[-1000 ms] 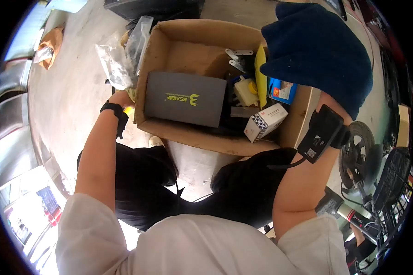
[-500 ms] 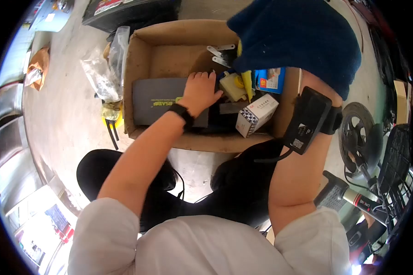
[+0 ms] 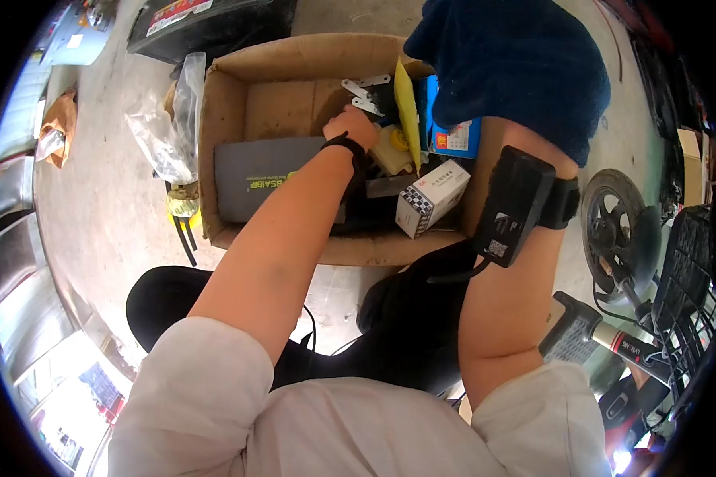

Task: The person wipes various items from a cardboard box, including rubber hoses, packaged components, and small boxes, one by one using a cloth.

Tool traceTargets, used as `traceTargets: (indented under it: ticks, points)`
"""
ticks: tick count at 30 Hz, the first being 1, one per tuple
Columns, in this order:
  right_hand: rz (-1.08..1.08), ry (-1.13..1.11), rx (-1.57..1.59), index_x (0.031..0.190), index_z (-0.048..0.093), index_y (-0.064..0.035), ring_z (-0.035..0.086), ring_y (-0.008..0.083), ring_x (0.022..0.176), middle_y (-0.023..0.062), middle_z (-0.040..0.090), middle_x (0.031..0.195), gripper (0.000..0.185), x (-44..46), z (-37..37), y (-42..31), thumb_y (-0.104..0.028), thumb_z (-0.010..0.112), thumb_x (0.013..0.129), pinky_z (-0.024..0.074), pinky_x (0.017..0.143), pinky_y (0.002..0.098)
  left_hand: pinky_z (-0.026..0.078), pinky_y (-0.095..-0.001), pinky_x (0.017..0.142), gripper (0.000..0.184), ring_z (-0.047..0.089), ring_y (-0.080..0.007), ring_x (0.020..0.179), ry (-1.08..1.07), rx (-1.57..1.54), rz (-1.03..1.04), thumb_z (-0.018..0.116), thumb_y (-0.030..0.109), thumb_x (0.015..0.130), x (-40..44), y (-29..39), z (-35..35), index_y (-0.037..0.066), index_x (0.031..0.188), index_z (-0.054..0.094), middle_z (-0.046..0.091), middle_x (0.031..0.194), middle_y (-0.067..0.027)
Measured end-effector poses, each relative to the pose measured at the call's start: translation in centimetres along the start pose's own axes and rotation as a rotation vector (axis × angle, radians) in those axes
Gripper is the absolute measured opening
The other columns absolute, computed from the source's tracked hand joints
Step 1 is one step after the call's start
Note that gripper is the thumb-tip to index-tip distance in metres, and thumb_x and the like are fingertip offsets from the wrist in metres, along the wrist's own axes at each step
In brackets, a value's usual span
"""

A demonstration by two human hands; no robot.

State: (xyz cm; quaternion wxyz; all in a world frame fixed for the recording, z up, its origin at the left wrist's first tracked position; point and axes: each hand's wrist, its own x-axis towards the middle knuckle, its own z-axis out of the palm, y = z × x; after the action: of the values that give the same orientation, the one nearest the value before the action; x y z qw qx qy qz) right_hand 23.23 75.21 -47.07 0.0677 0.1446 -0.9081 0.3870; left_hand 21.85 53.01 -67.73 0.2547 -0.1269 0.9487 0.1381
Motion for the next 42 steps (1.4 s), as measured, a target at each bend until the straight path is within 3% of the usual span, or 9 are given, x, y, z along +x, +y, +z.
traceTargets:
  ticks: [9,12,13,18,26,30,33,39,42]
  points:
    - [-0.007,0.021,0.016,0.106,0.061,-0.0085,0.06,0.0304,0.092,0.0121,0.063,0.098,0.03,0.3,0.0,0.1,-0.017,0.066,0.077,0.0473,0.079,0.0399,0.05,-0.0397,0.076,0.027,0.063,-0.0341,0.09,0.071,-0.162,-0.017,0.062,0.024,0.079,0.4,-1.4,-0.8,0.0,0.09,0.066,0.065,0.096,-0.0183]
    - [-0.018,0.031,0.033,0.105,0.061,-0.0084,0.06,0.0305,0.092,0.0121,0.063,0.098,0.03,1.1,0.3,0.1,-0.017,0.066,0.077,0.0472,0.079,0.04,0.049,-0.043,0.073,0.029,0.062,-0.0376,0.087,0.182,-0.457,0.197,0.062,0.023,0.078,0.7,-1.6,-4.2,-0.004,0.089,0.064,0.065,0.094,-0.02]
    - [-0.027,0.029,0.037,0.105,0.061,-0.0084,0.06,0.0305,0.092,0.012,0.063,0.098,0.03,1.5,0.5,0.0,-0.017,0.066,0.077,0.0472,0.079,0.04,0.049,-0.0398,0.069,0.032,0.064,-0.0322,0.077,0.083,-0.495,0.204,0.063,0.021,0.077,0.1,-1.0,-6.4,-0.006,0.093,0.063,0.066,0.086,-0.0188]
    - [-0.09,0.009,0.073,0.104,0.062,-0.0084,0.06,0.0307,0.093,0.012,0.063,0.097,0.029,2.3,2.1,-1.6,-0.017,0.066,0.077,0.047,0.079,0.0403,0.046,-0.0256,0.072,0.029,0.059,-0.0132,0.088,-0.127,-1.012,0.316,0.053,0.016,0.09,-8.3,-2.2,-14.8,-0.001,0.113,0.058,0.063,0.1,-0.0059]
    - [-0.29,-0.032,0.163,0.103,0.062,-0.0082,0.059,0.031,0.093,0.0118,0.063,0.097,0.028,3.2,10.3,-7.1,-0.017,0.066,0.077,0.0467,0.079,0.0406,0.05,-0.0307,0.08,0.031,0.06,-0.0212,0.097,0.009,-1.679,0.151,0.047,0.012,0.092,-14.4,-9.3,-20.1,-0.004,0.118,0.047,0.06,0.11,-0.0134]
    - [-0.356,0.024,0.189,0.102,0.063,-0.0082,0.059,0.0311,0.093,0.0117,0.063,0.096,0.027,1.5,15.5,-8.5,-0.016,0.066,0.077,0.0466,0.079,0.0408,0.05,-0.031,0.081,0.03,0.06,-0.0205,0.097,0.073,-1.695,0.128,0.043,0.011,0.092,-16.6,-9.1,-20.7,-0.005,0.118,0.045,0.059,0.112,-0.0147]
    - [-0.362,-0.099,-0.154,0.102,0.062,-0.008,0.06,0.0321,0.088,0.0125,0.063,0.094,0.026,1.8,15.1,-11.6,-0.016,0.066,0.077,0.0478,0.074,0.0406,0.049,-0.0284,0.081,0.032,0.059,-0.0186,0.098,0.169,-1.59,0.127,0.042,0.009,0.092,-18.1,-7.3,-20.3,-0.004,0.121,0.044,0.058,0.115,-0.014]
    - [-0.153,-0.212,0.333,0.104,0.051,-0.0034,0.061,0.0336,0.078,0.0161,0.061,0.091,0.037,1.2,15.7,-12.7,-0.017,0.069,0.075,0.0481,0.066,0.0384,0.048,-0.024,0.079,0.029,0.061,-0.0159,0.093,0.095,-1.359,0.249,0.042,0.011,0.094,-18.7,-8.3,-21.8,-0.003,0.118,0.048,0.062,0.107,-0.0125]
    - [-0.188,-0.319,0.374,0.102,0.051,-0.003,0.059,0.0239,0.084,0.0106,0.06,0.086,0.03,1.6,15.0,-13.5,-0.008,0.066,0.077,0.046,0.069,0.031,0.048,-0.0234,0.078,0.026,0.062,-0.0153,0.087,0.208,-1.266,0.488,0.04,0.014,0.096,-18.0,-9.0,-22.0,-0.003,0.113,0.051,0.065,0.096,-0.0119]
